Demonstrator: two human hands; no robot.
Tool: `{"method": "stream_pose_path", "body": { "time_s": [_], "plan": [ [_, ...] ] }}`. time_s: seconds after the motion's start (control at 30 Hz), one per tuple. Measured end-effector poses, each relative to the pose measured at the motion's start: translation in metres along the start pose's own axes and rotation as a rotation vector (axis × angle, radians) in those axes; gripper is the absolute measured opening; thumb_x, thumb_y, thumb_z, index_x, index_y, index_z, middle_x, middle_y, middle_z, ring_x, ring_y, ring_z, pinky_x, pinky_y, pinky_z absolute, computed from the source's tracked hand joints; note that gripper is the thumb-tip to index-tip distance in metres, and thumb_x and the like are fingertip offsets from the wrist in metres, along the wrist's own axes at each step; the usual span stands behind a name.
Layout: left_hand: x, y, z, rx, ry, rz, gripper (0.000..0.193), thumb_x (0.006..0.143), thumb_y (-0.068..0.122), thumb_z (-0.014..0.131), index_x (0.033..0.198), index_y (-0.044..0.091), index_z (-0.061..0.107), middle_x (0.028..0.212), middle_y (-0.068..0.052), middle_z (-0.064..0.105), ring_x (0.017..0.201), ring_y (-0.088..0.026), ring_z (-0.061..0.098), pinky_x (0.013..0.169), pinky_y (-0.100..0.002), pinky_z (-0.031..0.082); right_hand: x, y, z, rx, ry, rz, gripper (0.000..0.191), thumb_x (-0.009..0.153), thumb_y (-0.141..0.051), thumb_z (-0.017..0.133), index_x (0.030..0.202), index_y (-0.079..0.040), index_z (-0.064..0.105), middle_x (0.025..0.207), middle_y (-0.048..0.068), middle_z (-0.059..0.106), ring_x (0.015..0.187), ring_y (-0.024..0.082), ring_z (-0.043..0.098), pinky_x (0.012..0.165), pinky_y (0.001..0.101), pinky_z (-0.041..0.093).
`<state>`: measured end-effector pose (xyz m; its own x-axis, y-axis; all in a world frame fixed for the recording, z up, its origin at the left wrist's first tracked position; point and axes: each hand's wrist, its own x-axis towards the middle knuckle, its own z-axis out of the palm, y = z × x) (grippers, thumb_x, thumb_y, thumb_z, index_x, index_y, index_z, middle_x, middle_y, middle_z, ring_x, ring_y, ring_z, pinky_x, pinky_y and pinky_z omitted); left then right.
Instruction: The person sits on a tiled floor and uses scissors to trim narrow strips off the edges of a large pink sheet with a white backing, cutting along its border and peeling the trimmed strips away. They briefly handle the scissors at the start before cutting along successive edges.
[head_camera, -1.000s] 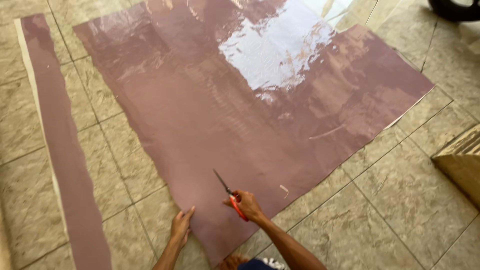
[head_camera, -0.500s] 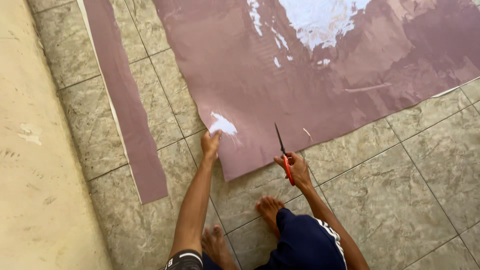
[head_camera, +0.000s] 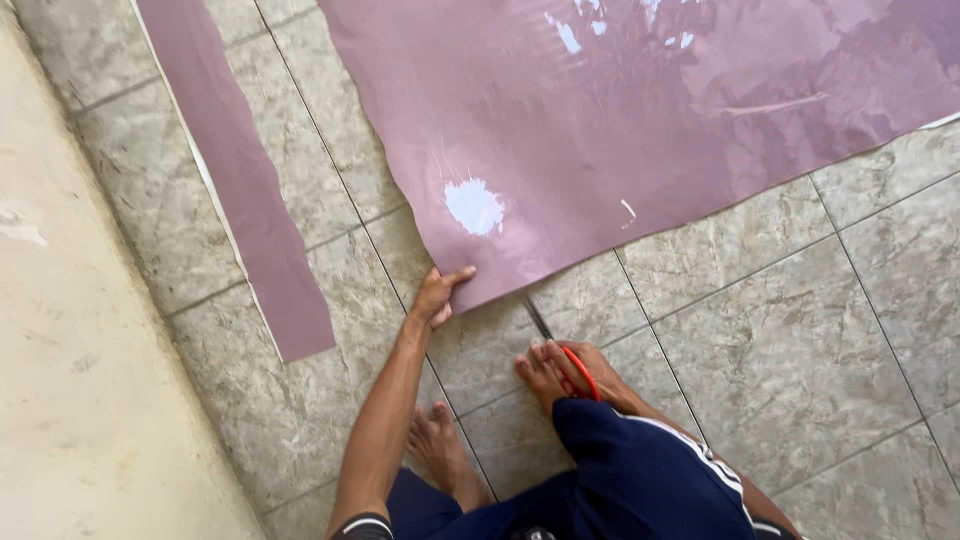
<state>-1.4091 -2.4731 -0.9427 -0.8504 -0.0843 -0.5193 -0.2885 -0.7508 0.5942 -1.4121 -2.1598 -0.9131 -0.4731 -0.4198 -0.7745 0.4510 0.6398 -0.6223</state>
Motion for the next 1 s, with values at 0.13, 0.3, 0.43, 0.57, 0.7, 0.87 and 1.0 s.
{"method": "stream_pose_path", "body": {
  "time_s": [0.13,0.3,0.43,0.57,0.7,0.87,1.0],
  "plan": [
    [0.002,0.003,0.002,-0.062,0.003,-0.059,0.031,0.09,0.002,0.072,0.12,-0.002,0.063,0.112,-0.012,0.071,0.097,-0.022,0.072,0.087,-0.04,0.062,0.004,-0.011,0.01,0.088,-0.117,-0.373,0.059,0.108,-0.053,0.045,0.122,0.001,0.065,0.088,0.006,0.067,0.077,0.011,0.064,0.067,0.0279,0.053],
    [-0.005,0.005,0.011,-0.108,-0.009,-0.041,0.03,0.093,0.002,0.071,0.121,-0.005,0.063,0.112,-0.014,0.072,0.098,-0.022,0.073,0.087,-0.039,0.064,0.027,-0.048,0.04,0.535,-0.172,-0.156,0.068,0.102,-0.057,0.04,0.132,0.002,0.054,0.077,0.005,0.054,0.062,0.015,0.054,0.054,0.0328,0.05],
    [-0.007,0.007,0.015,-0.069,0.034,-0.021,0.03,0.091,0.001,0.07,0.12,-0.001,0.062,0.11,-0.012,0.072,0.097,-0.022,0.073,0.085,-0.038,0.064,0.028,-0.064,0.046,0.49,-0.14,-0.165,0.071,0.099,-0.062,0.038,0.127,0.001,0.055,0.072,0.003,0.053,0.057,0.015,0.055,0.05,0.0325,0.049],
    [-0.007,0.005,0.013,-0.015,0.035,-0.025,0.028,0.093,0.002,0.07,0.12,-0.004,0.063,0.11,-0.013,0.073,0.098,-0.022,0.073,0.086,-0.038,0.064,0.027,-0.063,0.047,0.409,-0.036,-0.225,0.067,0.104,-0.059,0.041,0.105,0.005,0.059,0.059,0.005,0.045,0.043,0.015,0.046,0.04,0.0327,0.04],
    [-0.008,0.005,0.009,0.044,0.008,-0.02,0.031,0.095,0.005,0.071,0.123,-0.005,0.063,0.112,-0.013,0.072,0.099,-0.021,0.072,0.088,-0.036,0.063,0.028,-0.063,0.04,0.397,-0.032,-0.215,0.063,0.104,-0.058,0.044,0.092,0.001,0.06,0.054,0.004,0.043,0.038,0.013,0.042,0.035,0.0325,0.036],
    [-0.01,0.009,0.011,0.099,0.033,-0.043,0.035,0.092,0.006,0.071,0.125,0.0,0.062,0.115,-0.012,0.072,0.102,-0.02,0.072,0.089,-0.036,0.062,0.05,-0.094,0.025,0.379,-0.173,-0.163,0.062,0.099,-0.066,0.034,0.089,-0.007,0.051,0.061,0.005,0.052,0.045,0.016,0.055,0.043,0.0312,0.047],
    [-0.009,0.01,0.013,0.034,-0.01,-0.033,0.037,0.093,0.005,0.072,0.128,-0.001,0.061,0.119,-0.013,0.071,0.105,-0.021,0.071,0.092,-0.037,0.061,0.073,-0.105,0.022,0.358,-0.186,-0.226,0.068,0.101,-0.068,0.032,0.088,-0.005,0.055,0.069,0.004,0.057,0.055,0.014,0.06,0.048,0.0305,0.052]
  ]
}}
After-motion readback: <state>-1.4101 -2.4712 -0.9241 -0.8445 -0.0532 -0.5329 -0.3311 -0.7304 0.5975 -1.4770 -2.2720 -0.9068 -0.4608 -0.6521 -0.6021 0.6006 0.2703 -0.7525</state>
